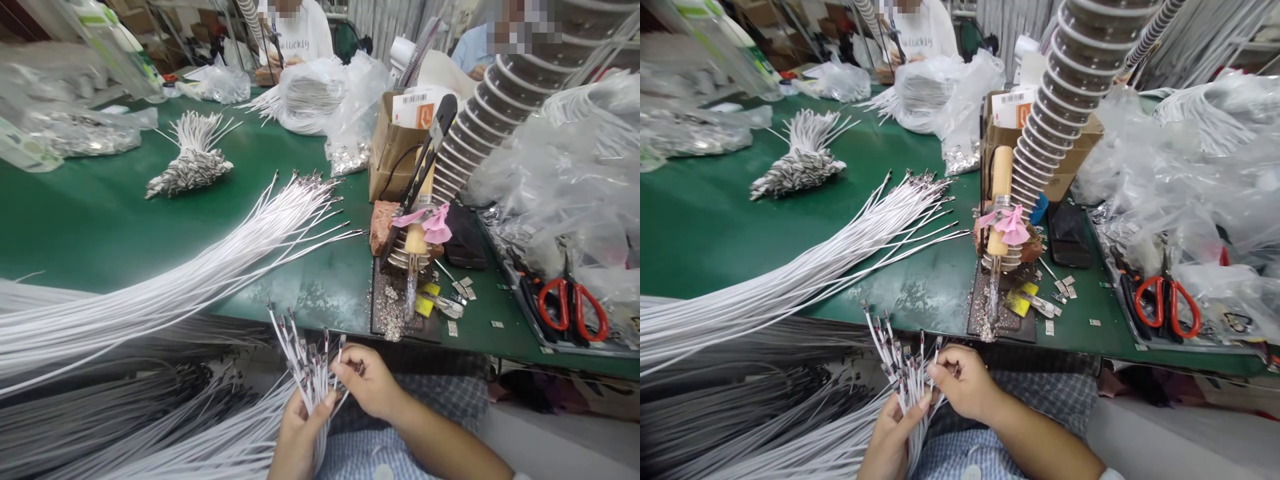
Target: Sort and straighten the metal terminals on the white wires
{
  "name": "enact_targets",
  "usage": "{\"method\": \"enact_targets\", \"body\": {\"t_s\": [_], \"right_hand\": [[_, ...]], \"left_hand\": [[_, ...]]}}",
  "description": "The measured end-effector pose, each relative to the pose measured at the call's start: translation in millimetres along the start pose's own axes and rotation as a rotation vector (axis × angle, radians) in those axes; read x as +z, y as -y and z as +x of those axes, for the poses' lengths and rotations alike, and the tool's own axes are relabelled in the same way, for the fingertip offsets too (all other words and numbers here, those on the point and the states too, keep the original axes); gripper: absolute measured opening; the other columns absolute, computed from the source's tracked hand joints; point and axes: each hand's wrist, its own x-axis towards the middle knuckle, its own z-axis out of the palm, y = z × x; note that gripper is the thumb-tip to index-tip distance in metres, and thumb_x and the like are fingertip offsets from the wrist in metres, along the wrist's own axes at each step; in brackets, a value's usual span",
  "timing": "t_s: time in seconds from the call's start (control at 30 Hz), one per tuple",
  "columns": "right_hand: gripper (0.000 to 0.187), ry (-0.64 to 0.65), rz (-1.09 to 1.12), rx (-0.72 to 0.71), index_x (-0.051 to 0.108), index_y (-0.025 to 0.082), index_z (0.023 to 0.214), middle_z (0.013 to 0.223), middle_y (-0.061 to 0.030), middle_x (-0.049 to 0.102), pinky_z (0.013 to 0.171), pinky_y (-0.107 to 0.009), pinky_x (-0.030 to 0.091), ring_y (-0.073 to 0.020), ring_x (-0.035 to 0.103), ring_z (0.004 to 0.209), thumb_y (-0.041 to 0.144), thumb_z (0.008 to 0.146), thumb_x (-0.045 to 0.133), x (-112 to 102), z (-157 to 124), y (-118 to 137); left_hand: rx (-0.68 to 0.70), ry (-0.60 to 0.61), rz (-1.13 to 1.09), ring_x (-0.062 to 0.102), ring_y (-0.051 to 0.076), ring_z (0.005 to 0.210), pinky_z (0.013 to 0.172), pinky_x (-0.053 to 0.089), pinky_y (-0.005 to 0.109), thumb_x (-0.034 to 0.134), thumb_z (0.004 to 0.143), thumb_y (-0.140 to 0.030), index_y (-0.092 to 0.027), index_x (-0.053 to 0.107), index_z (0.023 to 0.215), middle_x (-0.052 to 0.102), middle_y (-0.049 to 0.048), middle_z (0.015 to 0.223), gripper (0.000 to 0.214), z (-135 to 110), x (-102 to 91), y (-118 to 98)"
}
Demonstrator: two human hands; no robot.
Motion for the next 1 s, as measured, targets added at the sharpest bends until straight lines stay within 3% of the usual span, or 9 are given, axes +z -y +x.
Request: {"method": "enact_targets", "body": {"t_s": [0.2, 0.33, 0.6, 0.83, 1.0], "right_hand": [[0.028, -0.015, -0.016, -0.021, 0.043, 0.016, 0.06, 0.059, 0.0033, 0.042, 0.049, -0.021, 0.03, -0.0085, 0.037, 0.052, 0.032, 0.078, 0.058, 3.2, 1.1, -1.4], [0.028, -0.031, 0.042, 0.086, 0.046, 0.016, 0.065, 0.056, 0.004, 0.043, 0.046, -0.02, 0.031, -0.008, 0.038, 0.048, 0.038, 0.075, 0.061, 5.1, 1.3, 0.4], [0.036, 0.146, 0.239, 0.19, 0.043, 0.017, 0.07, 0.053, 0.0022, 0.05, 0.041, -0.021, 0.039, -0.0113, 0.051, 0.041, 0.05, 0.079, 0.053, 3.5, -1.5, -3.2], [0.026, 0.116, 0.044, 0.139, 0.047, 0.016, 0.071, 0.057, 0.0043, 0.044, 0.046, -0.02, 0.034, -0.0084, 0.04, 0.048, 0.036, 0.069, 0.065, 3.7, -1.2, -4.8], [0.027, 0.088, -0.073, 0.013, 0.043, 0.017, 0.062, 0.06, 0.0031, 0.042, 0.053, -0.022, 0.035, -0.0098, 0.04, 0.055, 0.034, 0.078, 0.055, 0.3, 2.5, 1.6]], "left_hand": [[0.001, -0.022, 0.016, 0.061, 0.028, 0.098, 0.087, 0.045, 0.034, 0.08, 0.058, -0.028, -0.018, 0.068, 0.093, 0.071, 0.008, 0.098, 0.038, -2.8, 9.5, -8.7], [0.0, -0.026, 0.024, 0.06, 0.029, 0.097, 0.085, 0.046, 0.034, 0.081, 0.055, -0.028, -0.017, 0.07, 0.087, 0.071, 0.0086, 0.096, 0.036, -4.9, 12.8, -11.4], [-0.023, 0.082, -0.005, 0.059, 0.015, 0.066, 0.066, 0.047, 0.023, 0.07, 0.073, -0.03, -0.018, 0.067, 0.084, 0.067, 0.0017, 0.067, 0.016, -1.3, 1.3, 0.7], [0.032, 0.055, 0.047, 0.061, 0.024, 0.092, 0.084, 0.046, 0.031, 0.075, 0.066, -0.026, -0.02, 0.067, 0.093, 0.07, 0.0062, 0.093, 0.029, -1.1, 5.1, -4.0], [-0.016, 0.045, 0.023, 0.059, 0.027, 0.1, 0.088, 0.045, 0.035, 0.074, 0.067, -0.028, -0.019, 0.068, 0.095, 0.07, 0.0074, 0.099, 0.03, -3.3, 8.5, -7.4]]}}
